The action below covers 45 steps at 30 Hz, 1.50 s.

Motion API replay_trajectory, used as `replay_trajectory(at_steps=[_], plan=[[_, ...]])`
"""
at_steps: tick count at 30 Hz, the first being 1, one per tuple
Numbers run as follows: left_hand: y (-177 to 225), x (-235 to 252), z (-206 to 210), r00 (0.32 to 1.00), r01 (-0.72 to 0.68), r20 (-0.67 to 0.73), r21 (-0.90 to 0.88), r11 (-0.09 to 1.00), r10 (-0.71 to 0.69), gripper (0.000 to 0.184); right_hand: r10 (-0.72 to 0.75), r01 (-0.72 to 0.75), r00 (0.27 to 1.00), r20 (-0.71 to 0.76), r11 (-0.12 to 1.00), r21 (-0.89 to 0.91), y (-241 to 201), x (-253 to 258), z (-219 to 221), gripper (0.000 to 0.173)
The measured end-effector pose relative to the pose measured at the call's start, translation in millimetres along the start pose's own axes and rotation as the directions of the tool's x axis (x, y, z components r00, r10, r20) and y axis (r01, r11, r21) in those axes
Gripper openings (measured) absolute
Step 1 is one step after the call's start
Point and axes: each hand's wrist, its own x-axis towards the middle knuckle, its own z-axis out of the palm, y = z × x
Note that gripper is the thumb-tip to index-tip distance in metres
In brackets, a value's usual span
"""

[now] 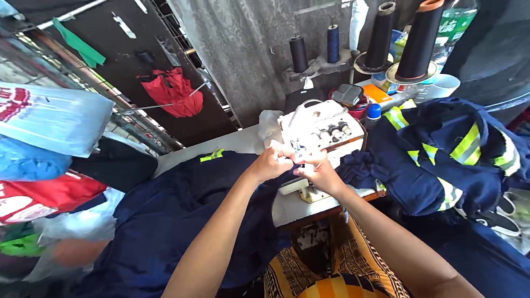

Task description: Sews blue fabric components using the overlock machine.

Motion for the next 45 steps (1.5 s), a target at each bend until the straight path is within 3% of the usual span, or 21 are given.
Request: replay_trajectory(at_steps=[5,7,9,13,16,19,22,24,26,30,34,38,40,45], plan=[[-7.9,-4.3,14.6,0.984,-0.106,0.168,0.264,0.959,0.063,0.023,0.015,-0.021,0.997,-0.082,0.997,-0.075,19.4,-38.5,0.3,0.015],[-5.1,-2.1,22.3,0.941,-0.051,0.332,0.341,0.939,-0.070,0.028,0.078,-0.083,0.991,-0.110,0.996,-0.040,30.5,-59.5,5.7,0.014],[-9.1,2.5,27.2,0.911,-0.022,0.376,0.459,0.888,-0.171,0.032,0.117,-0.116,0.981,-0.153,0.993,0.014,42.0,-67.2,12.8,0.014],[-13.7,8.5,14.1,0.961,0.092,0.120,0.707,0.701,-0.248,0.027,0.147,-0.141,0.976,-0.160,0.989,0.048,51.3,-39.2,15.5,0.019],[-12.4,6.1,4.7,0.993,0.114,-0.075,0.795,0.596,-0.089,0.018,0.185,-0.189,0.970,-0.157,0.982,-0.015,52.1,-12.5,12.3,0.027],[0.1,-5.8,13.1,0.995,0.013,-0.080,0.720,0.693,0.064,0.015,0.196,-0.207,0.973,-0.123,0.975,-0.081,50.8,-4.6,9.5,0.027],[6.5,-21.6,38.8,0.998,-0.066,0.029,0.503,0.862,0.060,0.023,0.037,-0.042,0.989,-0.142,0.999,-0.030,58.2,-21.6,7.2,0.014],[-4.1,-31.5,56.6,0.994,-0.097,-0.010,0.432,0.897,0.112,0.020,-0.056,0.050,0.985,-0.161,0.998,-0.040,56.6,-36.9,5.7,0.010],[-13.0,-41.5,66.8,0.991,-0.061,-0.078,0.485,0.872,0.112,0.018,-0.080,0.067,0.982,-0.172,0.995,-0.077,52.6,-48.5,7.2,0.010],[-9.1,-46.7,70.0,0.983,0.182,-0.103,0.651,0.736,-0.152,0.040,-0.060,0.040,0.972,-0.227,0.995,-0.091,59.1,-53.7,15.3,0.011],[-3.5,-30.7,68.9,0.893,0.381,-0.075,0.648,0.659,-0.444,0.047,-0.006,-0.017,0.963,-0.270,0.996,-0.083,62.5,-36.8,21.3,0.011],[-9.8,-5.2,62.7,0.797,0.482,-0.055,0.659,0.578,-0.602,0.049,-0.017,-0.071,0.942,-0.335,0.967,-0.246,61.1,-30.4,31.3,0.020],[-16.2,6.1,60.1,0.785,0.500,-0.067,0.656,0.565,-0.616,0.048,-0.072,-0.046,0.942,-0.329,0.940,-0.337,54.8,-41.8,36.1,0.022],[-11.8,8.8,64.6,0.655,0.593,-0.164,0.716,0.367,-0.738,0.044,-0.137,0.043,0.960,-0.246,0.935,-0.353,39.4,-80.5,29.5,0.025]])
